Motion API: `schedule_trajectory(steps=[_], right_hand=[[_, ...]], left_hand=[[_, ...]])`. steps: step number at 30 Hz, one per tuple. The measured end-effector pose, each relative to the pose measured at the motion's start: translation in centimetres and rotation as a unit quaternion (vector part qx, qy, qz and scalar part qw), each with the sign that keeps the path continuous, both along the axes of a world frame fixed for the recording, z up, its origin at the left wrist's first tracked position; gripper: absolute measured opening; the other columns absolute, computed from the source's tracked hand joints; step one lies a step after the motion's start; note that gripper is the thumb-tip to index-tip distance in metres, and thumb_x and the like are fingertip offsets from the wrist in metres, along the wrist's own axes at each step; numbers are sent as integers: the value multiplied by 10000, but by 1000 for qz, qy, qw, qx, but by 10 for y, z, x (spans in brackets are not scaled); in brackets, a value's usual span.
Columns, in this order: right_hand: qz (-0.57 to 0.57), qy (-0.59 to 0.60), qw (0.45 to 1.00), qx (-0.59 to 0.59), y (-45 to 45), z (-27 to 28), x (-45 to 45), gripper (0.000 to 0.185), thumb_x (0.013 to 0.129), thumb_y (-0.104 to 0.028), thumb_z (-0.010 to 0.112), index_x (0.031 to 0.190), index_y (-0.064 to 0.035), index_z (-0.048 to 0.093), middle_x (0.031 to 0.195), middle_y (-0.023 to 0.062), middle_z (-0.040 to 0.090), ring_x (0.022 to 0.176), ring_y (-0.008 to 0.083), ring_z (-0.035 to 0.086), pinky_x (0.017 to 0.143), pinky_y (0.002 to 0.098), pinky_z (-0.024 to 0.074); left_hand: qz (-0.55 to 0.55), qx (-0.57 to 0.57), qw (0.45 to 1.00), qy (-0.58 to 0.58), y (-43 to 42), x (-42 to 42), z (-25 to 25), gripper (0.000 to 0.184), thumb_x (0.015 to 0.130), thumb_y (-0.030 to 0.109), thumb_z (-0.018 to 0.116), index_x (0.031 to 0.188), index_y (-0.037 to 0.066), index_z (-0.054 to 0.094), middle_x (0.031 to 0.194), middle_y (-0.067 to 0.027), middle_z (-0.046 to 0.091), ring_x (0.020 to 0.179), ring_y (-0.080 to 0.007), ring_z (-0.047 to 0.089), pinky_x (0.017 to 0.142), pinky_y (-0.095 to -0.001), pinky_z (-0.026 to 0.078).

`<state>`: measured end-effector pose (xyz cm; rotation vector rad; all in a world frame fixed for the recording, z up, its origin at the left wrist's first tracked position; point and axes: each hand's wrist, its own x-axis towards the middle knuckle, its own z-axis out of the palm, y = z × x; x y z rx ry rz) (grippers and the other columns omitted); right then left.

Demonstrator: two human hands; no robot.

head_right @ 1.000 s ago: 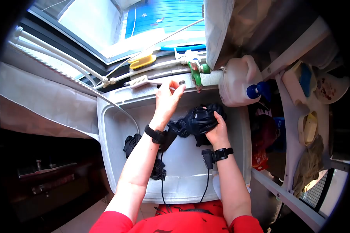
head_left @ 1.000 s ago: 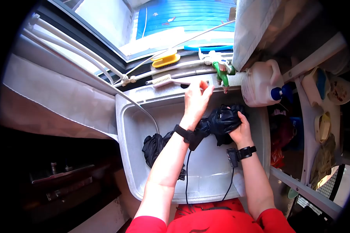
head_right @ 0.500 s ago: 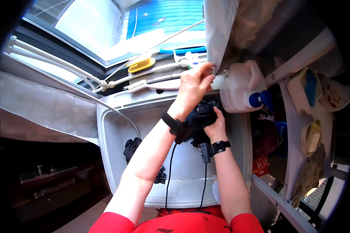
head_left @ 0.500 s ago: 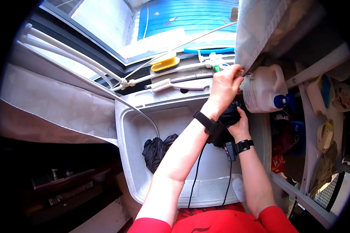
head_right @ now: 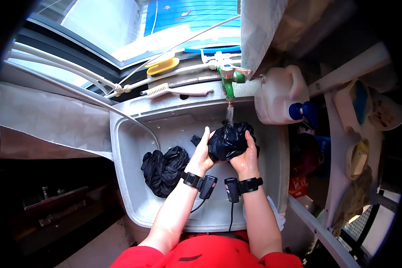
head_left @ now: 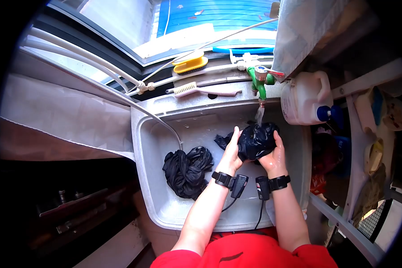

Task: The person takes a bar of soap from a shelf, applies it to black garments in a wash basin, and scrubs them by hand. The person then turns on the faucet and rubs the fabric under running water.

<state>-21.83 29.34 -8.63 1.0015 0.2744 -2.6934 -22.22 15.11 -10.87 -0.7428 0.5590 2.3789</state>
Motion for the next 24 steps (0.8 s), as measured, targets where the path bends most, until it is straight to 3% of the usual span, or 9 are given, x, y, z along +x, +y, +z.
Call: schedule_trajectory(steps=[3,8,12,15,16,17,21,23,24], right_hand=[[47,0,999,7,7,-1,-3,348,889,-281,580,1158,-60,585,1197,133,595,1121,312,556,1000,474,418],[116,-43,992,2,5,5,-7,521,886,-468,546,1254,-100,516,1281,110,541,1203,336,473,1028,617,237],[135,31,984,109,2,2,-27,466,873,-447,591,1055,-20,552,969,157,633,835,295,649,829,404,523],[67,108,992,4,-7,-58,-21,236,916,-179,502,1085,-22,553,1073,143,603,974,239,601,895,374,491],[53,6,997,46,-17,-43,-15,248,923,-103,443,1132,-15,546,1168,134,574,1097,243,546,968,389,442],[63,1,998,7,-21,-17,-8,281,937,-121,448,1185,-13,528,1223,124,558,1148,252,520,1016,407,396],[60,57,997,11,-3,-25,-21,316,965,-213,455,1198,-9,516,1197,119,577,1114,268,544,1013,407,397],[171,174,967,-72,33,-73,-30,318,965,-272,461,1132,-12,538,1078,128,599,1028,258,573,953,391,445],[143,140,979,-21,27,-70,-29,312,967,-261,455,1131,-8,535,1070,128,598,1025,257,573,956,393,445]], left_hand=[[101,-137,983,70,5,0,3,479,907,220,605,1322,46,439,1158,-84,607,1030,-190,597,889,-355,491],[131,-245,939,204,8,0,37,387,768,-54,578,1152,-4,559,1076,-42,597,963,-130,570,895,-265,452],[-3,-504,741,444,25,21,48,265,616,10,616,876,61,615,1005,-90,536,1048,-239,508,1005,-337,341],[-9,-612,654,445,31,-11,30,303,673,86,648,972,60,608,1269,-165,479,1186,-337,450,1061,-378,278],[3,-610,667,429,21,-35,4,315,756,129,628,1059,46,599,1293,-169,486,1162,-317,475,1033,-376,328],[33,-513,783,351,11,-54,-12,347,848,178,574,1157,18,557,1250,-153,521,1129,-275,506,978,-347,386],[12,-441,841,314,32,-22,0,343,873,185,550,1173,32,488,1280,-196,492,1175,-289,480,992,-347,369],[-22,-549,688,474,48,7,0,245,836,190,592,984,47,459,1343,-210,440,1251,-357,407,1049,-407,301],[-48,-527,719,451,48,5,7,288,809,202,619,868,63,374,1387,-214,398,1301,-400,335,1083,-456,228]])
